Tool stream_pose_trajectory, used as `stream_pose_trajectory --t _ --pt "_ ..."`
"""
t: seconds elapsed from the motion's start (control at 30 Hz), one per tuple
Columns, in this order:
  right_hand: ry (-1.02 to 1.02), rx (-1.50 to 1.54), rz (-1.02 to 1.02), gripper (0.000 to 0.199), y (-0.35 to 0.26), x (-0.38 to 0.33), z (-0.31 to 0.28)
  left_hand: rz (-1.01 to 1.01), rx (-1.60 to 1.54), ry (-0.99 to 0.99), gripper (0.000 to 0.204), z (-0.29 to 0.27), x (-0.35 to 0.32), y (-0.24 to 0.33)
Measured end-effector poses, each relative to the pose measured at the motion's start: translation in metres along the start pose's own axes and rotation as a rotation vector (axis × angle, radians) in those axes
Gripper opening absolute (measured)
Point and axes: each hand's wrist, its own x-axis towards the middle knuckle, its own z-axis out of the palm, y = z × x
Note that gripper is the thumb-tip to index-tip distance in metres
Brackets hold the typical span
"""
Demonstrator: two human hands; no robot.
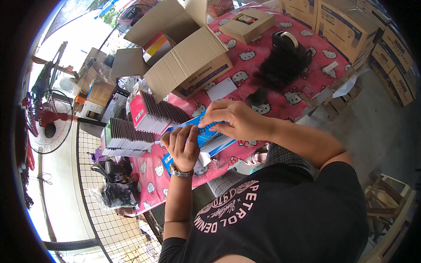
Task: The person applies adhesive tape to the spine of notebooks using a manual tape dispenser and aligns the tape along the edge by hand.
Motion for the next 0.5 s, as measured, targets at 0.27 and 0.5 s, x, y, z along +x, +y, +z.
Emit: stream_pose_trajectory --t 0.27,0.5 --pt "0.005 -0.153 -0.107 0.028 -0.012 0.002 -0.003 -0.004 -0.023 0.008 0.035 -0.005 0.001 0.000" --pt "0.045 0.020 0.152 0.029 -0.006 -0.003 0.007 -0.183 -0.186 -0.146 0.024 0.006 0.006 0.002"
